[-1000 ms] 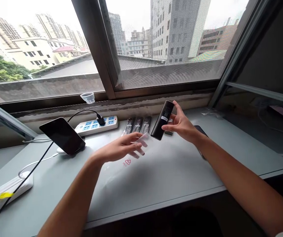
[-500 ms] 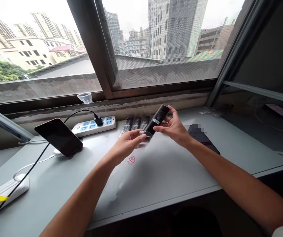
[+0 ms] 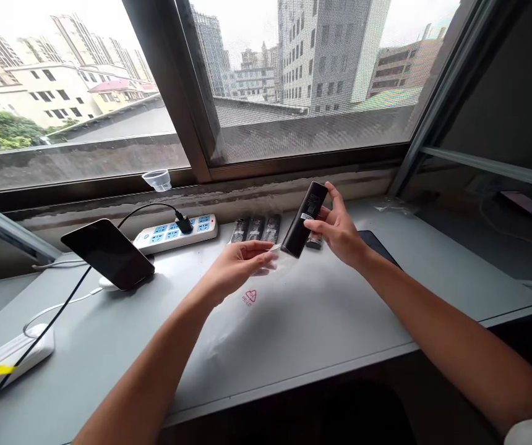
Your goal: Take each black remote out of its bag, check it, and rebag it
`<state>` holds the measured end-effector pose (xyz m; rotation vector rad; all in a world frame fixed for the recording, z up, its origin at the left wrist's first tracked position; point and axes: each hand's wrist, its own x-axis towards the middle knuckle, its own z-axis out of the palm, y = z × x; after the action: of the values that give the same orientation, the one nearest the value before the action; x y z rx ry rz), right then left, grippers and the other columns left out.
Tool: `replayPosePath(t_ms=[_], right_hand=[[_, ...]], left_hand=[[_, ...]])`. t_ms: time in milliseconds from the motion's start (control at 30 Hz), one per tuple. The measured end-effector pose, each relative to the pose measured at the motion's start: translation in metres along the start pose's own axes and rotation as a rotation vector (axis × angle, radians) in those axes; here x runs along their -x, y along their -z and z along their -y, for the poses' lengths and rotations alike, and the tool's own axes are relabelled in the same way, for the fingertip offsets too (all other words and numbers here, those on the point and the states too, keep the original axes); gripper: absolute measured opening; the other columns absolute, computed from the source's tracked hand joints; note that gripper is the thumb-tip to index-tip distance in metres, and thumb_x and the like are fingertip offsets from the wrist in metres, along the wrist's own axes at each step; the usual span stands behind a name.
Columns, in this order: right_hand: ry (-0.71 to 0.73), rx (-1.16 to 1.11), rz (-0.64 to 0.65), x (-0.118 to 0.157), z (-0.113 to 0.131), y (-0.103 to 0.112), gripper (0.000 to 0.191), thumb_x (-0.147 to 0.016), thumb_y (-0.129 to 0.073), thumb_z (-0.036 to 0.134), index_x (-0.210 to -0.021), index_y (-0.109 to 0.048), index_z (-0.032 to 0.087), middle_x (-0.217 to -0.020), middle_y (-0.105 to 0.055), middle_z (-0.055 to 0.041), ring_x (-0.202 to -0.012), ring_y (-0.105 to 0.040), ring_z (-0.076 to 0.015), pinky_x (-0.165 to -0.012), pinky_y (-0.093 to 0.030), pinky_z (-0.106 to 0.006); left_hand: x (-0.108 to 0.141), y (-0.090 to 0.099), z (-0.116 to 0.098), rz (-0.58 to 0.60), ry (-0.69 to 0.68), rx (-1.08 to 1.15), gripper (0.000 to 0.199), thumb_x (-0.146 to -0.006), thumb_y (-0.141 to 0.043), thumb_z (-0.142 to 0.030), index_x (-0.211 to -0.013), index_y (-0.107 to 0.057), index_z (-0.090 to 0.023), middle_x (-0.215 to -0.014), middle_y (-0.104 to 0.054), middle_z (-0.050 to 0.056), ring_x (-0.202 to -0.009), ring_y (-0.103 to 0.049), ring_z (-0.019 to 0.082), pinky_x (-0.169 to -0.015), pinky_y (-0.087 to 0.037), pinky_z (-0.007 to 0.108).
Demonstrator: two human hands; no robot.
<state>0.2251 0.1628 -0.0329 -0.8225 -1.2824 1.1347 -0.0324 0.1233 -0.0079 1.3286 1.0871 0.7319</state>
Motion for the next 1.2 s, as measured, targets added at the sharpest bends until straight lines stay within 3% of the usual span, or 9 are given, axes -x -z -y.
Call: replayPosePath(t_ms=[133,233,400,800,933,1067,1200], right_hand=[[0.01,-0.031,-0.038,-0.001,0.004,0.004,0.123,-0.074,-0.08,0.032,-0.169,-0.002,0.04,-0.098,-0.063,0.0012,-0.079,-0.058,-0.0177,-0.061,-0.047,-0.029],[0.012,-0.005,0.028,-0.001,0.004,0.006,0.123,-0.075,-0.08,0.032,-0.17,-0.001,0.04,-0.102,-0.065,0.0002,-0.083,-0.061,-0.0188,-0.064,-0.049,-0.03],[0.056,0.05,0.148,0.0,0.001,0.007,0.12,-0.078,-0.082,0.034,-0.17,-0.004,0.041,-0.11,-0.068,-0.0032,-0.094,-0.065,-0.022,-0.076,-0.056,-0.036],[0.142,0.043,0.193,-0.004,-0.001,0.015,0.116,-0.082,-0.084,0.033,-0.169,-0.008,0.044,-0.112,-0.069,-0.0011,-0.102,-0.067,-0.0214,-0.098,-0.055,-0.042],[0.114,0.041,0.108,-0.003,-0.002,0.009,0.117,-0.078,-0.089,0.038,-0.168,-0.013,0.041,-0.116,-0.071,-0.0033,-0.103,-0.069,-0.0234,-0.095,-0.058,-0.043],[0.056,0.023,-0.032,-0.002,-0.008,0.002,0.116,-0.071,-0.095,0.042,-0.16,-0.02,0.036,-0.116,-0.072,-0.0049,-0.095,-0.072,-0.0238,-0.083,-0.061,-0.039],[-0.013,-0.011,0.012,0.004,-0.015,-0.01,0.108,-0.069,-0.096,0.042,-0.151,-0.026,0.034,-0.123,-0.07,-0.0069,-0.097,-0.075,-0.0248,-0.085,-0.062,-0.04]], left_hand=[[0.0,0.002,0.0,-0.018,-0.002,-0.049,0.065,-0.075,-0.091,-0.057,-0.123,-0.074,-0.017,-0.119,-0.078,0.013,-0.106,-0.074,0.027,-0.101,-0.058,0.045],[0.001,0.002,0.0,-0.018,-0.003,-0.054,0.065,-0.075,-0.091,-0.057,-0.124,-0.073,-0.017,-0.119,-0.078,0.014,-0.106,-0.074,0.028,-0.099,-0.058,0.045],[0.001,0.0,0.001,0.002,0.002,-0.056,0.064,-0.075,-0.091,-0.056,-0.121,-0.074,-0.017,-0.119,-0.078,0.014,-0.106,-0.074,0.027,-0.097,-0.059,0.044],[-0.001,0.001,0.004,0.065,-0.024,-0.097,0.056,-0.079,-0.088,-0.054,-0.123,-0.076,-0.02,-0.119,-0.078,0.011,-0.106,-0.073,0.024,-0.093,-0.058,0.038],[0.0,-0.001,0.004,0.061,-0.018,-0.092,0.057,-0.079,-0.088,-0.056,-0.122,-0.076,-0.021,-0.118,-0.078,0.01,-0.107,-0.073,0.025,-0.091,-0.059,0.037],[0.001,-0.003,0.0,0.044,0.016,-0.086,0.056,-0.079,-0.087,-0.059,-0.118,-0.077,-0.02,-0.119,-0.078,0.011,-0.107,-0.074,0.026,-0.089,-0.058,0.036],[0.001,-0.007,0.0,0.001,0.008,-0.057,0.052,-0.078,-0.086,-0.06,-0.11,-0.08,-0.019,-0.116,-0.078,0.011,-0.108,-0.074,0.027,-0.089,-0.058,0.036]])
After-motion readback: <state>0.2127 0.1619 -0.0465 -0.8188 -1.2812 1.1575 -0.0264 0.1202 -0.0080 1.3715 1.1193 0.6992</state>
